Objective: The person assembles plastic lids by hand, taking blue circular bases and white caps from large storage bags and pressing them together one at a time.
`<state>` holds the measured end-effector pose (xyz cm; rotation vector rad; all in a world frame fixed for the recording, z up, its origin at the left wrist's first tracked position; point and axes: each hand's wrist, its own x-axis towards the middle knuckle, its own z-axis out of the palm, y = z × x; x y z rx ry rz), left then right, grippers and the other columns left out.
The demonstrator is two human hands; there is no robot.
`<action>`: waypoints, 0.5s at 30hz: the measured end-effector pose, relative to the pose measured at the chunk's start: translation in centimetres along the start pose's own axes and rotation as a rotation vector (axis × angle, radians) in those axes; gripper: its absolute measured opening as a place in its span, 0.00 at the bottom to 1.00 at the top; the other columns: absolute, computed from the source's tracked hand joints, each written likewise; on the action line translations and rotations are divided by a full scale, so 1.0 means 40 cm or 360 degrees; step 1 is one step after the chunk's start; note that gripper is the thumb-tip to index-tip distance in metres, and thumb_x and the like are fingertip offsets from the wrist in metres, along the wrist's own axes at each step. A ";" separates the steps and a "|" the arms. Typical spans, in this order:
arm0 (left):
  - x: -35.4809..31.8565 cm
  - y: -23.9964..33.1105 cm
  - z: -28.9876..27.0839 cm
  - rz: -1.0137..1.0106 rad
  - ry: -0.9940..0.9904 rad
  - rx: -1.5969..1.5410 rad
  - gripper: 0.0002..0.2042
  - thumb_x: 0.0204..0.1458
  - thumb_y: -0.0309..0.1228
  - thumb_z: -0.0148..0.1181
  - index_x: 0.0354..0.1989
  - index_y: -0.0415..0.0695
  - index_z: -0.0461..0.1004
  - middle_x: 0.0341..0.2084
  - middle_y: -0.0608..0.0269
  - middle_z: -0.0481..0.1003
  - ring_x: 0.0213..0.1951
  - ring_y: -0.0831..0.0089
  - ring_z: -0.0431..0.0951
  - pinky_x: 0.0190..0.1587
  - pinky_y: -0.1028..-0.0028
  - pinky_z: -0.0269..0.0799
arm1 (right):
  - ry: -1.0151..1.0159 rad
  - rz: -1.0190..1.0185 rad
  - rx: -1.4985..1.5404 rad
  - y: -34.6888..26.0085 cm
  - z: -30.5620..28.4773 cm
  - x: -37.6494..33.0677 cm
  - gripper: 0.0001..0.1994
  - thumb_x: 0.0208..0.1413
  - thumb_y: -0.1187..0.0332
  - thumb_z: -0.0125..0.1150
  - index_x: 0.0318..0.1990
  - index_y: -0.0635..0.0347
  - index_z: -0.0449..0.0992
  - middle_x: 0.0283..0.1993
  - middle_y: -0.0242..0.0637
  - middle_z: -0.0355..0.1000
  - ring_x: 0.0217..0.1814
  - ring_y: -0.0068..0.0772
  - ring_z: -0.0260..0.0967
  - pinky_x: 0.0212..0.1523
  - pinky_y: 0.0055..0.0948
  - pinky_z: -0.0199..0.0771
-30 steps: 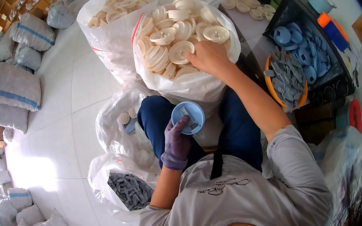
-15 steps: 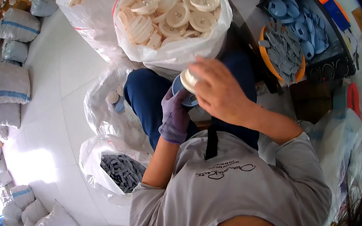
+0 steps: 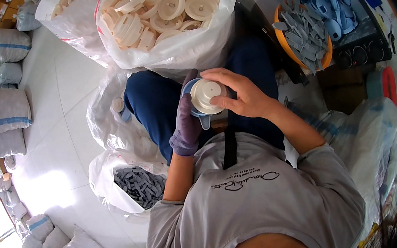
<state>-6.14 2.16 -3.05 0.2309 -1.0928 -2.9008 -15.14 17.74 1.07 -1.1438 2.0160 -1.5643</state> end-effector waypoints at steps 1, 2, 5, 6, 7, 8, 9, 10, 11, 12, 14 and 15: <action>-0.001 -0.002 0.006 0.0030 -0.0012 0.0097 0.39 0.56 0.54 0.51 0.68 0.40 0.48 0.60 0.53 0.63 0.61 0.63 0.64 0.63 0.65 0.60 | -0.0021 0.0032 -0.0020 -0.004 0.002 -0.002 0.27 0.51 0.68 0.65 0.60 0.62 0.65 0.59 0.45 0.65 0.61 0.42 0.64 0.62 0.33 0.61; -0.002 -0.003 0.009 0.0024 -0.0018 0.0197 0.42 0.55 0.59 0.50 0.68 0.40 0.48 0.60 0.54 0.62 0.61 0.64 0.63 0.63 0.65 0.59 | -0.0043 0.0064 -0.0040 -0.009 0.002 -0.004 0.28 0.51 0.68 0.66 0.60 0.61 0.65 0.59 0.45 0.65 0.61 0.42 0.64 0.62 0.33 0.61; -0.004 0.003 0.016 -0.0004 0.0022 0.0209 0.43 0.54 0.62 0.48 0.68 0.41 0.48 0.59 0.54 0.62 0.61 0.65 0.64 0.63 0.66 0.59 | -0.0098 0.0040 -0.0111 -0.025 -0.008 -0.010 0.30 0.48 0.69 0.67 0.60 0.60 0.65 0.60 0.45 0.65 0.62 0.43 0.64 0.62 0.34 0.62; -0.005 -0.001 0.013 -0.0007 0.0018 0.0245 0.43 0.54 0.63 0.46 0.68 0.41 0.49 0.59 0.54 0.63 0.60 0.65 0.65 0.63 0.66 0.59 | -0.0117 0.0010 -0.0133 -0.027 -0.010 -0.012 0.30 0.48 0.70 0.68 0.60 0.60 0.65 0.60 0.44 0.65 0.62 0.43 0.64 0.62 0.34 0.62; -0.006 -0.007 0.008 -0.0010 0.0013 0.0282 0.43 0.54 0.64 0.45 0.67 0.41 0.50 0.58 0.54 0.64 0.60 0.65 0.65 0.62 0.66 0.60 | -0.0140 0.0057 -0.0086 -0.027 -0.013 -0.015 0.30 0.47 0.70 0.68 0.60 0.60 0.65 0.61 0.44 0.64 0.62 0.42 0.63 0.62 0.35 0.62; -0.007 -0.013 0.003 -0.0013 0.0008 0.0318 0.43 0.54 0.65 0.44 0.66 0.41 0.51 0.58 0.55 0.64 0.59 0.66 0.66 0.62 0.66 0.60 | -0.0162 0.0105 -0.0039 -0.025 -0.016 -0.019 0.30 0.47 0.71 0.68 0.60 0.60 0.65 0.61 0.44 0.64 0.63 0.42 0.63 0.62 0.35 0.61; -0.009 -0.019 -0.003 -0.0041 0.0028 0.0322 0.42 0.54 0.65 0.43 0.65 0.40 0.53 0.57 0.55 0.65 0.59 0.66 0.66 0.62 0.66 0.60 | -0.0180 0.0153 0.0007 -0.024 -0.018 -0.021 0.30 0.47 0.71 0.68 0.60 0.60 0.65 0.62 0.44 0.63 0.63 0.42 0.63 0.62 0.35 0.61; -0.012 -0.024 -0.007 -0.0069 0.0047 0.0326 0.41 0.54 0.65 0.43 0.64 0.40 0.54 0.57 0.55 0.65 0.58 0.66 0.67 0.62 0.66 0.60 | -0.0165 0.0141 0.0005 -0.023 -0.017 -0.024 0.31 0.46 0.72 0.68 0.60 0.60 0.65 0.62 0.44 0.63 0.63 0.42 0.63 0.62 0.35 0.61; -0.016 -0.028 -0.010 -0.0097 0.0065 0.0330 0.41 0.55 0.65 0.42 0.63 0.40 0.55 0.56 0.56 0.66 0.58 0.67 0.67 0.62 0.66 0.61 | -0.0149 0.0129 0.0003 -0.022 -0.015 -0.028 0.31 0.46 0.72 0.68 0.60 0.60 0.65 0.62 0.44 0.63 0.63 0.42 0.63 0.62 0.35 0.61; -0.021 -0.027 -0.009 -0.0120 0.0087 0.0277 0.40 0.55 0.65 0.42 0.63 0.40 0.56 0.56 0.56 0.66 0.57 0.67 0.68 0.61 0.67 0.61 | -0.0136 0.0114 0.0002 -0.021 -0.011 -0.029 0.31 0.46 0.72 0.68 0.60 0.60 0.65 0.62 0.43 0.63 0.63 0.42 0.62 0.62 0.35 0.61; -0.029 -0.024 -0.007 -0.0164 0.0129 0.0171 0.39 0.56 0.64 0.41 0.62 0.40 0.58 0.55 0.57 0.67 0.57 0.67 0.68 0.61 0.67 0.62 | -0.0016 0.0026 -0.0015 -0.031 -0.010 -0.031 0.31 0.45 0.72 0.69 0.60 0.60 0.65 0.62 0.44 0.63 0.63 0.43 0.62 0.62 0.36 0.61; -0.029 -0.027 -0.012 -0.0145 0.0112 0.0196 0.38 0.56 0.64 0.41 0.62 0.40 0.58 0.54 0.57 0.68 0.56 0.68 0.68 0.60 0.67 0.62 | 0.0045 -0.0019 -0.0026 -0.035 -0.010 -0.032 0.32 0.44 0.72 0.69 0.60 0.61 0.65 0.62 0.44 0.63 0.63 0.43 0.63 0.62 0.36 0.61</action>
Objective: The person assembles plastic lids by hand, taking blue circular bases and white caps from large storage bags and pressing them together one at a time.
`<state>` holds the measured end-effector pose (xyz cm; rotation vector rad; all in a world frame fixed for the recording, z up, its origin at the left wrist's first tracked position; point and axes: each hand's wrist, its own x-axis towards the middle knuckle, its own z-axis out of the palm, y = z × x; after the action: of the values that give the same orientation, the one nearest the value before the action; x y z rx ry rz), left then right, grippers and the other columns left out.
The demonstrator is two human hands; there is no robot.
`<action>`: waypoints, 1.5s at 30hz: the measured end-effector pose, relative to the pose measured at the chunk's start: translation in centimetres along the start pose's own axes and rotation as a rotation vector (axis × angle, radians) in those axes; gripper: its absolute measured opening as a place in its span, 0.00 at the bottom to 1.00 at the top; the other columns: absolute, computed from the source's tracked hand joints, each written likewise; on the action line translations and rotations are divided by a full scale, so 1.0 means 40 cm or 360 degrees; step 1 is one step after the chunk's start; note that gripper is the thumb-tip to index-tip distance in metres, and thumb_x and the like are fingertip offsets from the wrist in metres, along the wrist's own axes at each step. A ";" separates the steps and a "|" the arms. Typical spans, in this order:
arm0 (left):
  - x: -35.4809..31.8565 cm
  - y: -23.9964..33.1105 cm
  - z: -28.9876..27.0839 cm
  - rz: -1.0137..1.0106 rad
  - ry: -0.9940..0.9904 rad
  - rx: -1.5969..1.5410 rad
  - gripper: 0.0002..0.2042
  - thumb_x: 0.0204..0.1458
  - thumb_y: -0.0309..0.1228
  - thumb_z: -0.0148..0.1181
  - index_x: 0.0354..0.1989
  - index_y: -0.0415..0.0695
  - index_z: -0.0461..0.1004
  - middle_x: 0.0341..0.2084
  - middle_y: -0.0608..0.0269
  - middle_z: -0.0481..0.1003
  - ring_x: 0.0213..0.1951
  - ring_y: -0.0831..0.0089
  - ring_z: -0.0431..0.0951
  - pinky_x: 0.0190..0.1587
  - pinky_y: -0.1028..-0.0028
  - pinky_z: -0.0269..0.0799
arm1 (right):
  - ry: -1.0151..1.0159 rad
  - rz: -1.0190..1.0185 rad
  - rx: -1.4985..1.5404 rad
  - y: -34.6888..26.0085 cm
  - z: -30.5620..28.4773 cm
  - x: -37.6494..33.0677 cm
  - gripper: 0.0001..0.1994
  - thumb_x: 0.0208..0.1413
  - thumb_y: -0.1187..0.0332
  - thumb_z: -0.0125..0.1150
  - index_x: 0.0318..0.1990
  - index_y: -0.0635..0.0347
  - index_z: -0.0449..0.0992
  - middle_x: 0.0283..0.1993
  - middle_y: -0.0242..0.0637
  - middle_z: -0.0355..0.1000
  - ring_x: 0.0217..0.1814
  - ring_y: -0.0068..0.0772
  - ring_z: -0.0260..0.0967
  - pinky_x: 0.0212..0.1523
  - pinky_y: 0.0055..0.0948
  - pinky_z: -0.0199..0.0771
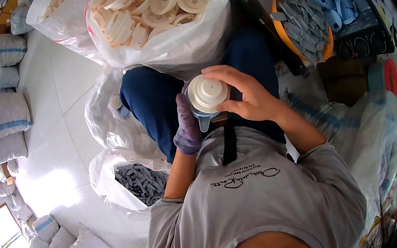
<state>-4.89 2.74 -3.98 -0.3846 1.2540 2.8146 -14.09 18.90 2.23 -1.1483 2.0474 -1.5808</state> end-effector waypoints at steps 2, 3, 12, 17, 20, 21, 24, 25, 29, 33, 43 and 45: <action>0.002 -0.010 -0.013 0.0041 -0.0029 0.0050 0.38 0.57 0.63 0.40 0.62 0.40 0.57 0.54 0.57 0.68 0.55 0.68 0.69 0.59 0.67 0.64 | 0.0048 -0.0042 0.0014 0.001 0.010 0.003 0.31 0.44 0.74 0.68 0.59 0.59 0.66 0.61 0.44 0.63 0.62 0.44 0.63 0.61 0.35 0.63; 0.003 -0.007 -0.005 0.0086 0.0009 0.0090 0.37 0.57 0.63 0.39 0.62 0.40 0.58 0.53 0.57 0.68 0.55 0.67 0.70 0.58 0.67 0.65 | 0.0074 -0.0063 0.0021 0.003 0.013 0.004 0.30 0.44 0.75 0.68 0.58 0.58 0.67 0.61 0.44 0.63 0.62 0.44 0.63 0.60 0.35 0.64; -0.003 0.005 -0.006 0.0020 0.0111 0.0149 0.32 0.62 0.56 0.36 0.58 0.38 0.62 0.49 0.53 0.71 0.50 0.66 0.74 0.53 0.68 0.70 | -0.0058 -0.0299 -0.0134 0.043 0.032 -0.004 0.29 0.42 0.77 0.69 0.56 0.52 0.71 0.62 0.47 0.60 0.60 0.50 0.64 0.56 0.36 0.69; -0.007 0.003 -0.023 0.0204 0.0138 0.0771 0.27 0.64 0.50 0.35 0.55 0.38 0.66 0.47 0.54 0.73 0.48 0.66 0.75 0.53 0.68 0.70 | 0.0042 -0.0370 -0.0399 0.017 0.042 -0.015 0.32 0.40 0.65 0.73 0.56 0.48 0.70 0.59 0.50 0.61 0.57 0.54 0.65 0.53 0.38 0.70; -0.016 0.033 0.020 -0.0044 0.0163 0.0290 0.25 0.66 0.46 0.34 0.54 0.37 0.67 0.47 0.54 0.73 0.47 0.66 0.75 0.53 0.69 0.70 | 0.0094 -0.0435 -0.0483 0.035 0.052 -0.028 0.32 0.39 0.62 0.74 0.56 0.48 0.70 0.58 0.51 0.62 0.54 0.53 0.67 0.51 0.38 0.72; -0.020 0.034 0.023 -0.0058 0.0187 0.0270 0.25 0.66 0.46 0.33 0.54 0.37 0.67 0.47 0.54 0.74 0.47 0.67 0.75 0.53 0.69 0.70 | 0.0102 -0.0461 -0.0501 0.038 0.055 -0.032 0.32 0.39 0.62 0.74 0.56 0.48 0.70 0.57 0.51 0.62 0.53 0.53 0.68 0.50 0.38 0.73; -0.032 0.042 0.031 0.0119 0.0152 0.0528 0.24 0.66 0.43 0.32 0.53 0.36 0.68 0.46 0.53 0.74 0.47 0.67 0.75 0.52 0.68 0.70 | 0.0191 -0.0557 -0.0505 0.044 0.068 -0.037 0.32 0.38 0.60 0.74 0.55 0.49 0.70 0.56 0.52 0.63 0.48 0.51 0.71 0.46 0.37 0.75; -0.040 0.052 0.037 0.0325 0.0064 0.0824 0.23 0.66 0.42 0.32 0.53 0.36 0.68 0.45 0.53 0.74 0.47 0.66 0.76 0.51 0.68 0.70 | 0.0208 -0.0568 -0.0527 0.046 0.072 -0.039 0.32 0.38 0.60 0.74 0.55 0.50 0.70 0.55 0.51 0.63 0.47 0.50 0.72 0.45 0.36 0.75; -0.044 0.055 0.024 0.0625 0.0036 0.1530 0.19 0.62 0.37 0.39 0.52 0.36 0.69 0.44 0.51 0.75 0.46 0.64 0.76 0.51 0.68 0.70 | 0.0246 -0.0603 -0.0579 0.045 0.084 -0.046 0.32 0.39 0.59 0.74 0.55 0.50 0.70 0.53 0.51 0.64 0.44 0.48 0.73 0.43 0.34 0.76; -0.026 0.053 -0.016 0.0474 0.0020 0.1691 0.20 0.53 0.31 0.53 0.53 0.36 0.70 0.44 0.51 0.76 0.47 0.65 0.76 0.51 0.69 0.70 | 0.0253 -0.0595 -0.0592 0.034 0.096 -0.047 0.32 0.38 0.59 0.74 0.54 0.51 0.70 0.53 0.51 0.64 0.44 0.48 0.73 0.42 0.34 0.76; -0.013 0.048 -0.028 0.0011 0.0188 0.0806 0.25 0.49 0.32 0.60 0.55 0.36 0.64 0.44 0.51 0.74 0.44 0.65 0.76 0.46 0.70 0.72 | 0.0203 -0.0521 -0.0732 0.036 0.076 -0.023 0.33 0.38 0.63 0.74 0.55 0.54 0.68 0.56 0.50 0.62 0.57 0.52 0.65 0.57 0.41 0.68; -0.018 0.084 0.013 -0.0156 0.0285 0.0762 0.32 0.41 0.37 0.69 0.54 0.36 0.64 0.43 0.53 0.74 0.44 0.69 0.75 0.46 0.70 0.73 | 0.0190 -0.0476 -0.0503 0.031 0.079 -0.020 0.29 0.42 0.65 0.71 0.54 0.58 0.68 0.55 0.48 0.63 0.59 0.51 0.63 0.60 0.40 0.65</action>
<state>-4.75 0.91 -1.02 -0.6534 1.8224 2.3326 -11.99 17.47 -0.14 -1.5699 2.3559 -1.5190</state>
